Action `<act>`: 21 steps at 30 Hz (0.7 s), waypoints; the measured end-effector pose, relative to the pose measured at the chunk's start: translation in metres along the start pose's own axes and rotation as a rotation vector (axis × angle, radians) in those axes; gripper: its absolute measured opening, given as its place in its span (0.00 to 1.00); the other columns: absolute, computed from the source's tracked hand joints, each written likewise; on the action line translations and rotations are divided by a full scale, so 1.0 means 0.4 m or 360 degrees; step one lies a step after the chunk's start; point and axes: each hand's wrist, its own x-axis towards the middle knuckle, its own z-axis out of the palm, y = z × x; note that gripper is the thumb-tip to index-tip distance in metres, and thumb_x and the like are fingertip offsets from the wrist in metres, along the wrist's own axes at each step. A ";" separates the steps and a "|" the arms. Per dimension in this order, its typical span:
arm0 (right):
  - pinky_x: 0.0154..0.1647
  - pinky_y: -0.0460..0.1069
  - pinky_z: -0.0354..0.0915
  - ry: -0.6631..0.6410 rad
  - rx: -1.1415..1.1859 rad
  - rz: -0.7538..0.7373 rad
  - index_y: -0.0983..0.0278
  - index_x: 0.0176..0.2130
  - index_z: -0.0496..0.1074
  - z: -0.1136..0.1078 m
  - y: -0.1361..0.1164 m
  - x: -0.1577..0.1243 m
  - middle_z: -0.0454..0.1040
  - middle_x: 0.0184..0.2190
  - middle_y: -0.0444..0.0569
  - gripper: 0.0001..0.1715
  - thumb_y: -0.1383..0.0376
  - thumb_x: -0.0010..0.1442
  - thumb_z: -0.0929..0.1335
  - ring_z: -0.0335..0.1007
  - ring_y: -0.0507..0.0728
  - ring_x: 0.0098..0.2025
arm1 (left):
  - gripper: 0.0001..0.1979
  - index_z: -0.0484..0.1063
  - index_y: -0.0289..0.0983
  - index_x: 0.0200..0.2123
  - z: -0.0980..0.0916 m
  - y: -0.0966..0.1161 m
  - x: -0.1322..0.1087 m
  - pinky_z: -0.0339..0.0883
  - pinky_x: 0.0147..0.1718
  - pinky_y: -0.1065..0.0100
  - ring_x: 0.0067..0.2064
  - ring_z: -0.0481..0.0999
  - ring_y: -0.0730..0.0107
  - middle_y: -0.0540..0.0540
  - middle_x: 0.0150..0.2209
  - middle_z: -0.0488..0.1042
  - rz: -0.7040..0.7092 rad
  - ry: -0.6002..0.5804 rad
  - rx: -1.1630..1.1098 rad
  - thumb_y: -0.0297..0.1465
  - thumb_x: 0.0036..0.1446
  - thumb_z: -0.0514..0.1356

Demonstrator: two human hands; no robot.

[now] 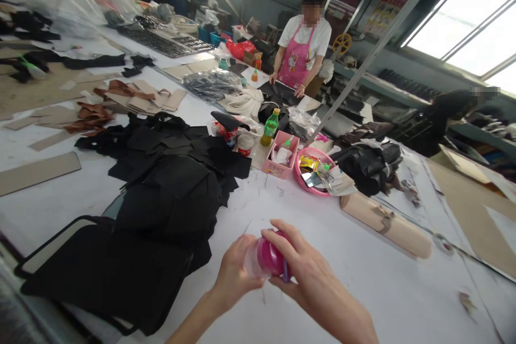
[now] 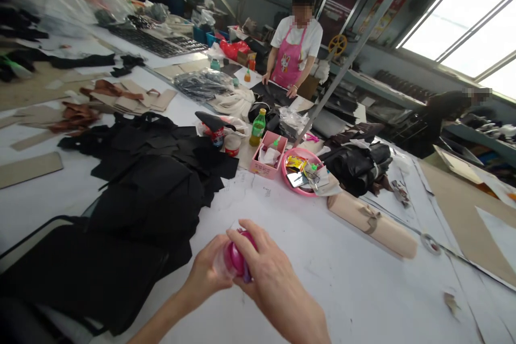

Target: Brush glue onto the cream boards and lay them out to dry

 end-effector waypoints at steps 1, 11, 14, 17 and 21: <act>0.53 0.51 0.68 -0.0063 0.0058 -0.0030 0.48 0.62 0.55 -0.013 0.007 0.001 0.57 0.62 0.48 0.43 0.72 0.54 0.72 0.66 0.57 0.57 | 0.21 0.69 0.39 0.38 -0.002 -0.002 0.003 0.66 0.37 0.63 0.38 0.72 0.62 0.50 0.36 0.72 0.0008 -0.0052 -0.0011 0.24 0.37 0.66; 0.29 0.53 0.73 0.0194 -0.0295 0.0223 0.63 0.58 0.58 0.069 0.037 0.037 0.67 0.50 0.58 0.40 0.58 0.52 0.75 0.75 0.61 0.34 | 0.21 0.67 0.40 0.37 0.008 -0.014 0.021 0.63 0.36 0.64 0.38 0.70 0.63 0.51 0.36 0.70 -0.0036 -0.0065 0.0057 0.21 0.36 0.64; 0.28 0.56 0.73 0.0258 -0.0447 0.0508 0.66 0.58 0.58 0.099 0.036 0.041 0.70 0.45 0.60 0.40 0.53 0.54 0.73 0.76 0.64 0.32 | 0.20 0.67 0.40 0.36 0.016 -0.023 0.030 0.63 0.38 0.61 0.38 0.69 0.60 0.49 0.35 0.69 0.0020 0.0065 0.0216 0.22 0.36 0.63; 0.42 0.61 0.73 0.0322 -0.0397 0.0394 0.63 0.65 0.49 0.087 0.042 0.033 0.62 0.57 0.66 0.59 0.50 0.46 0.77 0.70 0.72 0.51 | 0.16 0.67 0.39 0.34 0.019 -0.032 0.036 0.63 0.36 0.62 0.37 0.69 0.60 0.48 0.34 0.69 0.0041 0.0058 0.0190 0.24 0.39 0.64; 0.58 0.57 0.65 0.0075 -0.0233 -0.0107 0.51 0.67 0.45 0.027 0.068 0.019 0.52 0.66 0.54 0.56 0.65 0.52 0.76 0.53 0.65 0.66 | 0.19 0.67 0.39 0.37 0.024 -0.045 0.036 0.63 0.35 0.64 0.37 0.70 0.62 0.48 0.35 0.71 0.0008 -0.0032 -0.0030 0.24 0.38 0.65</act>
